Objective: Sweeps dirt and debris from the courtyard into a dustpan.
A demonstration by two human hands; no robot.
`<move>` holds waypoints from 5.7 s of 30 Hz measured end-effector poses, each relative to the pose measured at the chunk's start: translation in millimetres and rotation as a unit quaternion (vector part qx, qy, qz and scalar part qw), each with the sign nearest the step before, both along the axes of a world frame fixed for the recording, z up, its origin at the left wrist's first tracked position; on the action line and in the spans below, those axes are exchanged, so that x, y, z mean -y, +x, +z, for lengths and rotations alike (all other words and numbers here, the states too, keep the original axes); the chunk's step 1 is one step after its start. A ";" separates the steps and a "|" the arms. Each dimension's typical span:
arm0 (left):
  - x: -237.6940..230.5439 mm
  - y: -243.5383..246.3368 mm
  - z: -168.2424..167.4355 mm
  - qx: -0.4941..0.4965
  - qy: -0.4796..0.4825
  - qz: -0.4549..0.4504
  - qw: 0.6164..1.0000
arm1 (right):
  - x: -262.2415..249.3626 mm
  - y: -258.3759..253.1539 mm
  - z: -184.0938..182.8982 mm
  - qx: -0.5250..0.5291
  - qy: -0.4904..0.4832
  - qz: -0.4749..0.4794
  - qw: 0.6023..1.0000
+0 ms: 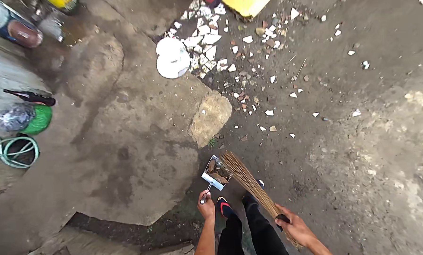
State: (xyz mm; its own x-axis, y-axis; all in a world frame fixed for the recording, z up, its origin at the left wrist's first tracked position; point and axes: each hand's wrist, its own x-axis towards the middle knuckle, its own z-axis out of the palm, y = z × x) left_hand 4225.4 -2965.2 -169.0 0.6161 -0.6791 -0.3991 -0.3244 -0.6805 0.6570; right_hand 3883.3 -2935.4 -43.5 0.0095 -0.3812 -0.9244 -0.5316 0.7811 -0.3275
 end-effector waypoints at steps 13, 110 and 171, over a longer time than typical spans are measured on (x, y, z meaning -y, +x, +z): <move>78.4 -28.2 121.5 -0.035 -0.095 -0.023 0.995 | 113.1 -170.0 63.3 0.275 -0.086 -0.735 0.614; 426.9 -897.2 -29.6 0.041 -0.090 0.298 0.949 | 696.8 -847.5 -1.5 -0.071 -0.077 0.398 0.911; 237.7 -837.3 -32.4 0.000 0.039 0.369 0.928 | 481.7 -750.3 -49.8 -0.013 -0.007 0.507 0.862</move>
State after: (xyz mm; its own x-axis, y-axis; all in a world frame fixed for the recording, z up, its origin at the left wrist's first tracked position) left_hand 3388.1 -3202.9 -201.4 0.9024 -0.0395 -0.4292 0.2498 -0.7635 0.5956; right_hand 3133.0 -3417.1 -93.3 0.3233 -0.1996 -0.9250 -0.9460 -0.0933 -0.3105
